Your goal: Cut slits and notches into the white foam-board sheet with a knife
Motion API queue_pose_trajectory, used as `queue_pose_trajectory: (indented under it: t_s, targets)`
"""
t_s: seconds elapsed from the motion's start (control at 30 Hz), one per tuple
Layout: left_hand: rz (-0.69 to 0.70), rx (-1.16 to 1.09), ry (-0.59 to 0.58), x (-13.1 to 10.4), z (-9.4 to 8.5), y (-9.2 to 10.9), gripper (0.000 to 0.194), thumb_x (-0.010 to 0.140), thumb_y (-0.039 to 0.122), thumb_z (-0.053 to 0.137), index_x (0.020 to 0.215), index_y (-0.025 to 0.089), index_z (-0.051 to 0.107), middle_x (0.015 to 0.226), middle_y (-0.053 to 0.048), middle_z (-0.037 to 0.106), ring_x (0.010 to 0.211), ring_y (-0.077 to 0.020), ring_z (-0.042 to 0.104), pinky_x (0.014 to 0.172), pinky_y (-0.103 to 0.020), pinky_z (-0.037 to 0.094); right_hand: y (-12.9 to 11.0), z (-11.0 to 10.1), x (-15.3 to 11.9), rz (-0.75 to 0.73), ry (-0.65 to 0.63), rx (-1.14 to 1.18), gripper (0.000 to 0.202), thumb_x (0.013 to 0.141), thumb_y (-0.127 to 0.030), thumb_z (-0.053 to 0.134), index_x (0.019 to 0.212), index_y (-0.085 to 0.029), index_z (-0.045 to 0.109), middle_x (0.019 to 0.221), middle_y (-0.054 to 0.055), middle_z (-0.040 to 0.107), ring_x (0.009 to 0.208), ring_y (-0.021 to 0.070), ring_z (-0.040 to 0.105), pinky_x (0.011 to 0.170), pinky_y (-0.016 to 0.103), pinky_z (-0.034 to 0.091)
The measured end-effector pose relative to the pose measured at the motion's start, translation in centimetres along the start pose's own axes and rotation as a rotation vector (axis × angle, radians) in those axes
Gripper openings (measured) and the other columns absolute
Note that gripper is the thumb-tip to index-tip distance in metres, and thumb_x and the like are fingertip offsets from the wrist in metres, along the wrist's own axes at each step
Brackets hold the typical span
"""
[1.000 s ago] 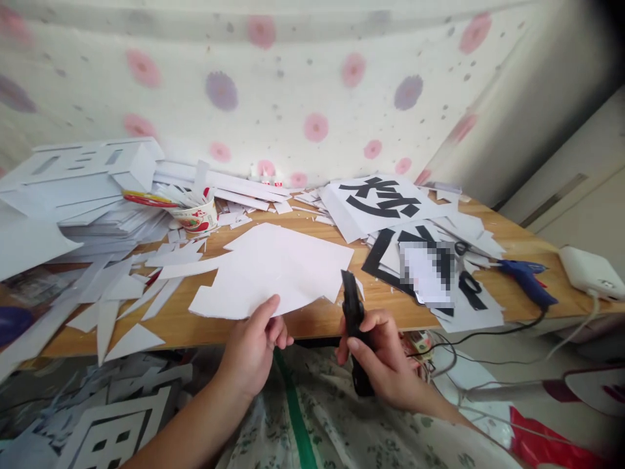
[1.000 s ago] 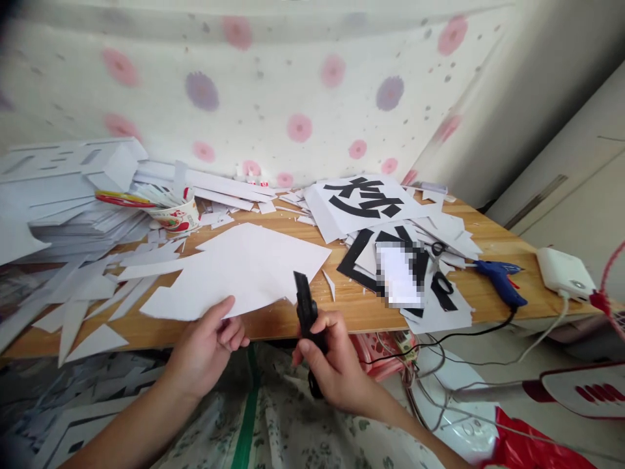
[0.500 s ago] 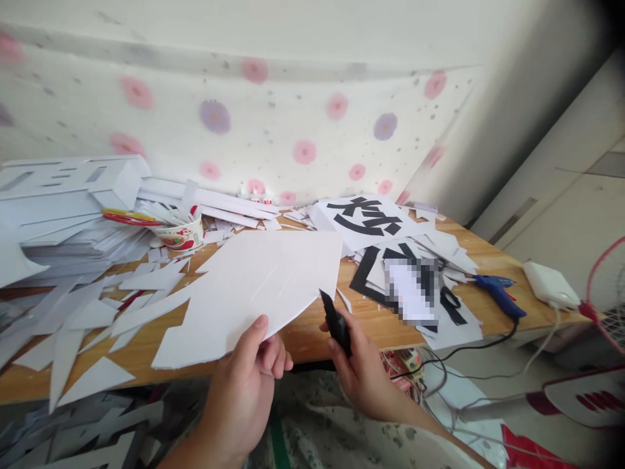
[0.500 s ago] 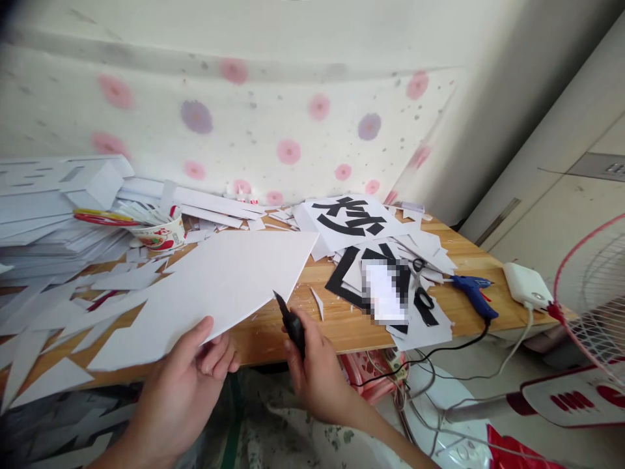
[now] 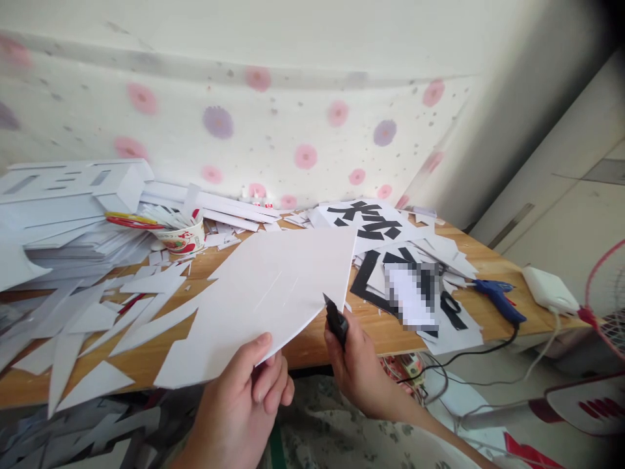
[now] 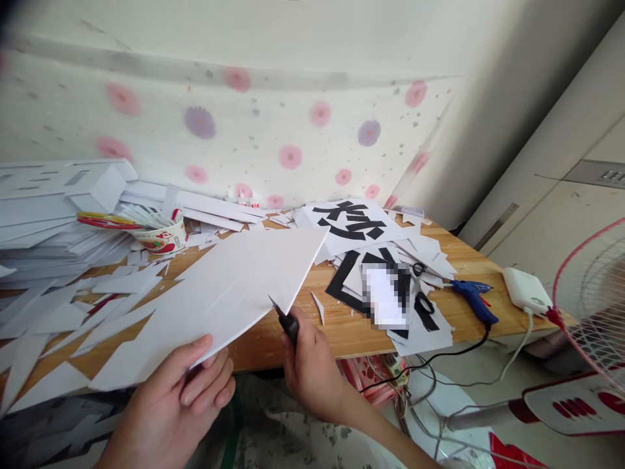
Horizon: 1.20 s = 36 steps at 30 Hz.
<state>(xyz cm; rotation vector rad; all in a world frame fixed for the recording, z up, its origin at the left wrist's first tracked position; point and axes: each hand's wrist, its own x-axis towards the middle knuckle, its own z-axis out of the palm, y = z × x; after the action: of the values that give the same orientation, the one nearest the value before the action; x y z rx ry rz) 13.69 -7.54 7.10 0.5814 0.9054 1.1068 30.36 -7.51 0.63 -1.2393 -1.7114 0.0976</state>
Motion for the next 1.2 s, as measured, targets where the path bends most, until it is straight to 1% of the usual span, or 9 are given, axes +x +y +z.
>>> queue_pose_trajectory:
  t_s: [0.2,0.37,0.47,0.57,0.67,0.73,0.9,1.07,1.2]
  targets:
    - [0.012,0.002,-0.073,-0.6,0.1,0.5,0.041,0.066,0.040,0.071,0.045,0.024,0.040,0.037,0.008,0.021,0.036,-0.0078,0.022,0.040,-0.028,0.036,-0.6,-0.1,1.0,-0.043,0.044,-0.002,0.027,0.091,-0.015,0.045,0.118,-0.020,0.045,0.093,0.011,0.068,0.076,0.0225,0.067,0.065,0.034,0.057]
    - [0.052,0.016,-0.108,-0.7,0.1,0.4,0.042,0.065,0.043,0.072,0.043,0.024,0.042,0.036,0.007,0.022,0.035,-0.0082,0.023,0.041,-0.029,0.035,-1.3,-0.8,1.0,-0.062,-0.061,0.118,0.023,0.092,-0.015,0.045,0.114,-0.021,0.044,0.083,0.005,0.061,0.071,0.0185,0.063,0.062,0.029,0.054]
    - [0.048,-0.002,-0.100,-0.6,0.1,0.3,0.044,0.064,0.043,0.074,0.041,0.024,0.042,0.036,0.007,0.025,0.035,-0.0083,0.024,0.040,-0.029,0.034,-1.3,-1.0,0.9,-0.049,-0.090,0.136,0.024,0.093,-0.016,0.044,0.116,-0.022,0.043,0.081,0.004,0.060,0.075,0.0184,0.064,0.063,0.028,0.055]
    - [0.050,-0.046,-0.073,-0.3,0.0,0.2,0.044,0.061,0.041,0.077,0.040,0.023,0.043,0.035,0.007,0.027,0.036,-0.0087,0.026,0.040,-0.029,0.035,-1.0,-0.8,0.5,-0.052,-0.062,0.085,0.029,0.092,-0.014,0.044,0.121,-0.022,0.043,0.089,0.007,0.064,0.081,0.0202,0.067,0.069,0.031,0.056]
    - [0.065,-0.062,-0.067,-0.1,0.0,0.1,0.046,0.062,0.041,0.078,0.040,0.023,0.043,0.036,0.006,0.028,0.037,-0.0090,0.027,0.042,-0.029,0.037,-0.8,-0.4,0.1,-0.144,-0.079,0.013,0.041,0.090,-0.011,0.045,0.129,-0.022,0.039,0.105,0.012,0.068,0.091,0.0227,0.069,0.077,0.035,0.057]
    - [0.077,-0.059,-0.069,0.0,-0.1,0.1,0.046,0.063,0.042,0.078,0.040,0.023,0.043,0.037,0.006,0.029,0.038,-0.0093,0.028,0.043,-0.029,0.039,-0.7,-0.3,-0.1,-0.182,-0.077,-0.016,0.046,0.088,-0.010,0.046,0.132,-0.022,0.038,0.110,0.012,0.068,0.095,0.0234,0.069,0.079,0.036,0.058]
    - [0.102,-0.052,-0.077,0.0,-0.4,0.2,0.044,0.065,0.043,0.077,0.043,0.022,0.045,0.037,0.007,0.028,0.038,-0.0089,0.027,0.043,-0.028,0.038,-0.7,-0.2,0.3,-0.101,0.017,0.004,0.045,0.090,-0.013,0.048,0.133,-0.022,0.041,0.106,0.011,0.069,0.087,0.0220,0.070,0.075,0.034,0.058]
    - [0.112,-0.042,-0.115,-0.2,-0.4,0.3,0.046,0.067,0.043,0.076,0.042,0.022,0.044,0.037,0.006,0.029,0.037,-0.0095,0.028,0.043,-0.029,0.039,-0.8,-0.2,1.0,-0.061,0.047,0.002,0.035,0.091,-0.014,0.047,0.125,-0.020,0.045,0.099,0.010,0.070,0.081,0.0209,0.069,0.070,0.032,0.057]
    - [0.103,-0.051,-0.139,-0.6,-0.2,0.3,0.047,0.072,0.044,0.073,0.042,0.022,0.043,0.038,0.006,0.031,0.039,-0.0093,0.030,0.045,-0.027,0.040,-0.8,-0.2,1.1,-0.073,0.054,-0.030,0.029,0.092,-0.014,0.045,0.120,-0.019,0.045,0.092,0.008,0.069,0.074,0.0195,0.067,0.065,0.031,0.055]
